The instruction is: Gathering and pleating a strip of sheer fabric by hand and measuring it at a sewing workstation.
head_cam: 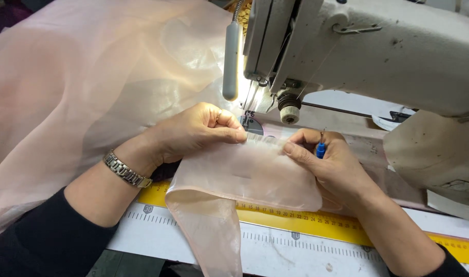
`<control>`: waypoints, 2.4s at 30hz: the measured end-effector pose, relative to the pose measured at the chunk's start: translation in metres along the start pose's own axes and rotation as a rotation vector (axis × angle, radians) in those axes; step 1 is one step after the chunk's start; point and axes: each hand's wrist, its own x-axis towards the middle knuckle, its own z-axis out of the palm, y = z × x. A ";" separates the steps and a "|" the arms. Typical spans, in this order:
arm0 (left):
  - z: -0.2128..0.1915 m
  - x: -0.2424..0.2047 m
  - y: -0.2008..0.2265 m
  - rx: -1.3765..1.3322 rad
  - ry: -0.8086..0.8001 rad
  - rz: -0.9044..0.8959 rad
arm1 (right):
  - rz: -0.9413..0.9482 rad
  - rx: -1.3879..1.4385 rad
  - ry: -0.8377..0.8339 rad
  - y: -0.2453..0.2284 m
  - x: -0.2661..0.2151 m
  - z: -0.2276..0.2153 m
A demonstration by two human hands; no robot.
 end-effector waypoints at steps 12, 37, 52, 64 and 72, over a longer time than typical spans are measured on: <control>-0.003 0.008 -0.009 -0.067 0.000 0.029 | -0.061 0.022 0.083 0.005 0.000 0.006; 0.002 0.006 0.000 0.091 0.029 -0.010 | 0.111 0.019 0.101 0.007 -0.004 -0.001; 0.004 0.005 0.001 0.100 0.033 -0.067 | 0.090 0.047 0.109 0.012 -0.004 -0.002; 0.002 0.005 0.001 0.133 0.033 -0.052 | 0.124 0.066 0.113 0.009 -0.004 0.000; 0.004 0.003 0.004 0.066 0.043 -0.075 | 0.132 -0.069 0.124 0.006 -0.003 -0.001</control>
